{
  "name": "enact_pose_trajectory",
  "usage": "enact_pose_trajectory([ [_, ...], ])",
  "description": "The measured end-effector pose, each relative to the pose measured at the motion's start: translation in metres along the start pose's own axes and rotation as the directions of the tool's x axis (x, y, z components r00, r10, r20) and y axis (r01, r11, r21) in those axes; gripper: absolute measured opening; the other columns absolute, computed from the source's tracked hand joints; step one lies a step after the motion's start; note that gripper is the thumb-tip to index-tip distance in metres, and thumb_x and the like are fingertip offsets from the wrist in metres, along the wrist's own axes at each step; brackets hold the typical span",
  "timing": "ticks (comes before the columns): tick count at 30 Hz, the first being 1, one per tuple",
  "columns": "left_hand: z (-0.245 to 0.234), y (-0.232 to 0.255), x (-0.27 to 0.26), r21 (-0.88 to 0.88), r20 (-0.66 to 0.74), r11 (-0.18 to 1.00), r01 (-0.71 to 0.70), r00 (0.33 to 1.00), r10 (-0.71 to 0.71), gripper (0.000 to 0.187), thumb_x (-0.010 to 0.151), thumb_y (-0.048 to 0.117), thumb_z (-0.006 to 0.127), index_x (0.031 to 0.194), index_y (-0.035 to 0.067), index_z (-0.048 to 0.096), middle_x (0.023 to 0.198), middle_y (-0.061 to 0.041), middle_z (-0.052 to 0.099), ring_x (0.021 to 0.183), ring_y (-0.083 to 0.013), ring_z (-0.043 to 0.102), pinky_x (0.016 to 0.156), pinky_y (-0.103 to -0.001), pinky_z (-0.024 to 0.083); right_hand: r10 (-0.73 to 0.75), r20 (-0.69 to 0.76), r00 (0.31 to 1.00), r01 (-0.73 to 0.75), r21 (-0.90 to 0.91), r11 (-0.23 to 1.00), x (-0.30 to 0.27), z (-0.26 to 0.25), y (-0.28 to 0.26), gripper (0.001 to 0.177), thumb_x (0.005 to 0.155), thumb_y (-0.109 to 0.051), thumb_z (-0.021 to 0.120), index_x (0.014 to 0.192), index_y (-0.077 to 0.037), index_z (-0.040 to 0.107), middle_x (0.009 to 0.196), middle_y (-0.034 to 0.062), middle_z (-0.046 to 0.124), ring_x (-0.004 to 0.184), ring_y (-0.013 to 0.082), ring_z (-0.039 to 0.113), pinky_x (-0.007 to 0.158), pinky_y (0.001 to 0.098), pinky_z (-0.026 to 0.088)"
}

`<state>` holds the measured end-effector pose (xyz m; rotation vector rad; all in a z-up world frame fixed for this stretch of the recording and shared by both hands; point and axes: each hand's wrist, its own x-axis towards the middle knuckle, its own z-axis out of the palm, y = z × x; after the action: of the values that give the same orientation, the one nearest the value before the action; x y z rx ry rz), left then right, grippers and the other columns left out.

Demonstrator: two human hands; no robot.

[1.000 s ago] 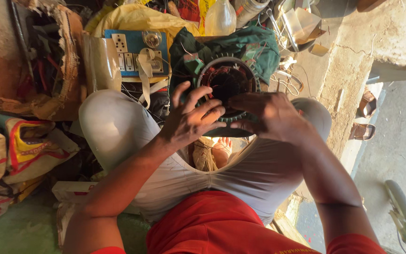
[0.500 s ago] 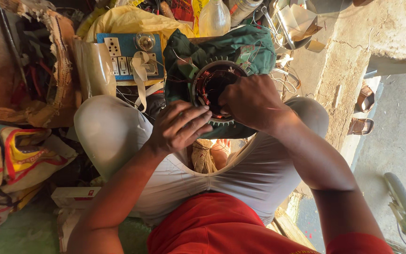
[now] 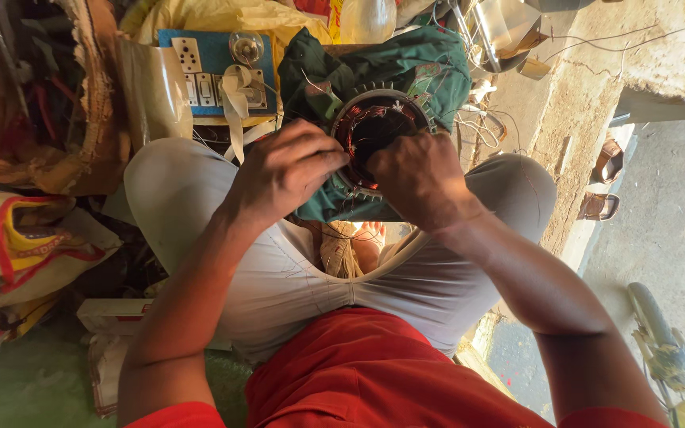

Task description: The person sits on the floor and uses shears to cut a piece of cardboard, which is then inserted into a motor stator. The person then uses their hands to arrange and secure copper wires within the stator slots.

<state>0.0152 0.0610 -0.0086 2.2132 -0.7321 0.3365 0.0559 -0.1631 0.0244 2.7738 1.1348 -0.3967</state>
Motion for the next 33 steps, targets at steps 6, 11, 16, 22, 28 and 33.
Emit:
enact_pose_trajectory([
  [6, -0.009, -0.002, 0.016, 0.152, 0.168, 0.982, -0.115, 0.982, 0.089, 0.027, 0.081, 0.001, 0.068, 0.105, 0.006, 0.078, 0.100, -0.004, 0.073, 0.097, -0.0221, 0.067, 0.078, -0.033, 0.059, -0.069, 0.214, 0.974, 0.010, 0.264, 0.964, 0.022, -0.017, 0.028, 0.012, 0.085, -0.025, 0.071, 0.076, -0.024, 0.079, 0.075, 0.0058, 0.074, 0.079, 0.0295, 0.074, 0.066, 0.0447, 0.056],
  [11, -0.011, -0.004, 0.024, 0.178, 0.242, 0.972, -0.150, 0.965, 0.105, 0.024, 0.081, 0.002, 0.067, 0.101, 0.008, 0.078, 0.096, -0.003, 0.071, 0.095, -0.0205, 0.066, 0.079, -0.033, 0.059, 0.003, 0.158, 0.987, -0.036, 0.207, 0.978, 0.018, -0.013, 0.019, 0.010, 0.083, -0.026, 0.072, 0.076, -0.025, 0.079, 0.075, 0.0083, 0.073, 0.078, 0.0314, 0.073, 0.065, 0.0454, 0.056],
  [16, -0.012, -0.007, 0.021, 0.160, 0.281, 0.976, -0.149, 0.954, 0.100, 0.025, 0.082, 0.003, 0.067, 0.105, 0.006, 0.077, 0.095, -0.002, 0.070, 0.095, -0.0196, 0.065, 0.082, -0.032, 0.058, 0.075, -0.062, 0.995, -0.066, 0.133, 0.989, -0.001, 0.013, 0.000, 0.014, 0.090, -0.019, 0.068, 0.084, -0.024, 0.080, 0.075, 0.0094, 0.073, 0.071, 0.0275, 0.073, 0.063, 0.0431, 0.055],
  [22, -0.011, 0.000, 0.015, 0.210, 0.242, 0.964, -0.163, 0.964, 0.110, 0.026, 0.083, 0.004, 0.067, 0.108, 0.005, 0.075, 0.099, -0.003, 0.071, 0.097, -0.0196, 0.065, 0.084, -0.032, 0.058, -0.082, -0.470, 0.879, 0.150, 0.109, 0.983, -0.029, 0.042, 0.005, 0.010, 0.089, -0.015, 0.072, 0.096, -0.015, 0.078, 0.095, 0.0067, 0.073, 0.073, 0.0240, 0.073, 0.065, 0.0395, 0.057],
  [28, -0.008, 0.003, 0.017, 0.246, 0.273, 0.954, -0.171, 0.957, 0.101, 0.024, 0.087, 0.002, 0.067, 0.109, 0.007, 0.074, 0.098, -0.002, 0.069, 0.094, -0.0182, 0.064, 0.080, -0.030, 0.057, 0.087, -0.417, 0.905, 0.113, 0.431, 0.895, -0.063, 0.029, 0.024, 0.024, 0.088, -0.014, 0.083, 0.109, -0.007, 0.076, 0.129, 0.0107, 0.073, 0.073, 0.0193, 0.074, 0.055, 0.0296, 0.056],
  [33, -0.018, 0.007, 0.034, 0.255, 0.320, 0.929, -0.268, 0.930, 0.181, 0.014, 0.080, 0.004, 0.068, 0.093, 0.008, 0.071, 0.091, -0.001, 0.067, 0.089, -0.0184, 0.063, 0.078, -0.032, 0.057, 0.298, -0.523, 0.798, 0.018, 0.515, 0.857, -0.073, 0.028, 0.040, 0.020, 0.089, -0.001, 0.084, 0.103, -0.012, 0.074, 0.111, 0.0037, 0.072, 0.069, 0.0150, 0.068, 0.060, 0.0310, 0.052],
])
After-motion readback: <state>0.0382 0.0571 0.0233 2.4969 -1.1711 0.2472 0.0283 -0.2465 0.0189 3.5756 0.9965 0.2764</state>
